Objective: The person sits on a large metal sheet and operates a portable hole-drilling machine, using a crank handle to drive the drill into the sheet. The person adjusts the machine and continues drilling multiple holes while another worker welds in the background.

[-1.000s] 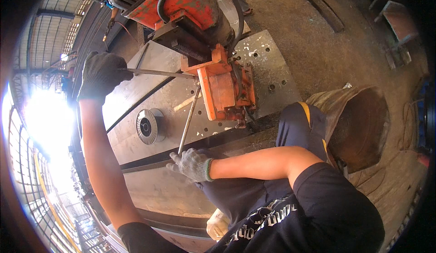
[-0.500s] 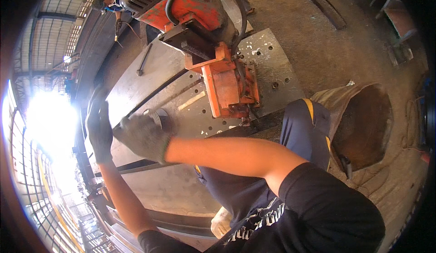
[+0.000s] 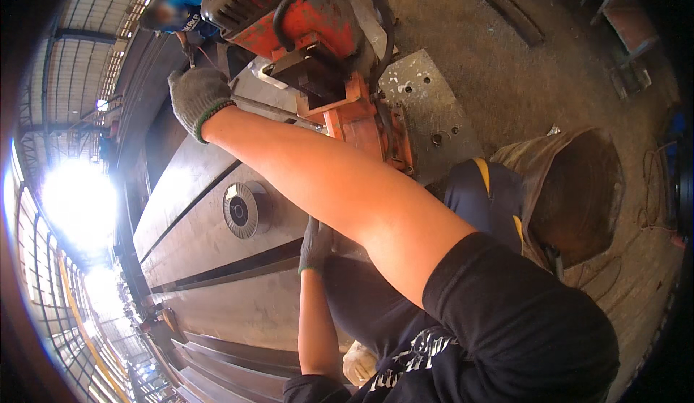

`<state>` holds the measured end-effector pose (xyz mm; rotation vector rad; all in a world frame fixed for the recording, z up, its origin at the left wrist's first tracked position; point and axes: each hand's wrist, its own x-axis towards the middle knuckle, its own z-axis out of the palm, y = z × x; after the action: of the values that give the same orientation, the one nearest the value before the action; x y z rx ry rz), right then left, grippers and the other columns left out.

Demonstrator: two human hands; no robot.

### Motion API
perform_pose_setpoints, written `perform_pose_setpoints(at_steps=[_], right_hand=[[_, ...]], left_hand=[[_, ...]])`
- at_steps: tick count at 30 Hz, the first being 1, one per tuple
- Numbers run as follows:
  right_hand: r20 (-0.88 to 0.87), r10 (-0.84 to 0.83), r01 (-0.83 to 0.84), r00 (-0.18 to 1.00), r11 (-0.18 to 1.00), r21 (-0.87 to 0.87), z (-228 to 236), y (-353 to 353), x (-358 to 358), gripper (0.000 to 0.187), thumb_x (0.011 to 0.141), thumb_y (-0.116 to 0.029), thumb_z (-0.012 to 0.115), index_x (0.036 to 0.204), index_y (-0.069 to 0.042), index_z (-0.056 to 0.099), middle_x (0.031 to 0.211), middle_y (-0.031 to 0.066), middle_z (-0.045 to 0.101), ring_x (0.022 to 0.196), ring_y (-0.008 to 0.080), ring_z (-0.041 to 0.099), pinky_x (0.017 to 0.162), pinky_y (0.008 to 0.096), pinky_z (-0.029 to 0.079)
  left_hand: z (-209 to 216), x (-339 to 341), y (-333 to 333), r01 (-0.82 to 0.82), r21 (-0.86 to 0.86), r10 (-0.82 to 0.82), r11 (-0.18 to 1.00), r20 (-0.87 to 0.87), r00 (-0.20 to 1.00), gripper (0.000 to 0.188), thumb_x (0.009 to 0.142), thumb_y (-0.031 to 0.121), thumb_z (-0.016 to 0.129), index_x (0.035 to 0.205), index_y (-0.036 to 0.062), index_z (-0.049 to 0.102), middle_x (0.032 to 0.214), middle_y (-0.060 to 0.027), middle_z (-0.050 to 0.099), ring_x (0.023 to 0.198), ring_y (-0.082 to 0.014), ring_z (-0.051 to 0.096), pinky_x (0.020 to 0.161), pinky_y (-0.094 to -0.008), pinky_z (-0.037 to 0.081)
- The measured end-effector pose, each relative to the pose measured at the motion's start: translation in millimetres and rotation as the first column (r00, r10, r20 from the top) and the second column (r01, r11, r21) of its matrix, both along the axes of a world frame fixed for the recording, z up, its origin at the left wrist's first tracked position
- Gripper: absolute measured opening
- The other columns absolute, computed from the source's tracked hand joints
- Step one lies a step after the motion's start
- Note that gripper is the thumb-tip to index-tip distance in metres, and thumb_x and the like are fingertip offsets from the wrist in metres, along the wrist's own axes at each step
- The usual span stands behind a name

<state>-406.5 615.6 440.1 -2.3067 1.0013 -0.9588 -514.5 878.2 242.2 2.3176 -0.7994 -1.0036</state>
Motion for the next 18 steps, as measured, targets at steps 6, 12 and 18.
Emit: perform_pose_setpoints(at_steps=[6, 12, 18], right_hand=[[0.143, -0.060, 0.071, 0.988, 0.995, -0.073, -20.9, -1.9, -31.5, 0.024, 0.101, -0.020, 0.062, 0.119, -0.008, 0.069, 0.109, 0.0162, 0.070, 0.091, 0.0301, 0.076, 0.063, 0.0442, 0.060], [0.344, 0.469, -0.350, 0.813, 0.867, -0.355, -45.3, 84.5, -185.8, 0.039, 0.098, -0.025, 0.066, 0.133, -0.011, 0.057, 0.101, 0.0081, 0.062, 0.091, 0.0256, 0.066, 0.077, 0.0433, 0.056], [0.368, 0.639, -0.632, 0.675, 0.759, -0.157, -89.8, 88.7, -289.8, 0.041, 0.095, -0.025, 0.075, 0.131, -0.010, 0.061, 0.112, 0.0098, 0.069, 0.097, 0.0316, 0.071, 0.079, 0.0458, 0.057]], left_hand=[[19.2, -36.1, 14.7, 0.010, -0.085, 0.018, 0.996, 0.330, 0.944, 0.032, 0.109, 0.032, 0.057, 0.109, 0.0003, 0.059, 0.094, -0.0356, 0.070, 0.094, -0.0562, 0.068, 0.074, -0.0548, 0.054], [56.4, -25.0, 20.7, 0.210, -0.142, -0.095, 0.967, 0.567, 0.819, 0.031, 0.105, 0.029, 0.065, 0.121, 0.0031, 0.065, 0.088, -0.0287, 0.071, 0.089, -0.0506, 0.072, 0.074, -0.0516, 0.055], [148.7, -9.1, -28.5, 0.302, -0.091, -0.142, 0.949, 0.730, 0.668, 0.020, 0.099, 0.022, 0.070, 0.113, 0.0089, 0.076, 0.093, -0.0230, 0.074, 0.088, -0.0434, 0.075, 0.071, -0.0488, 0.057]])
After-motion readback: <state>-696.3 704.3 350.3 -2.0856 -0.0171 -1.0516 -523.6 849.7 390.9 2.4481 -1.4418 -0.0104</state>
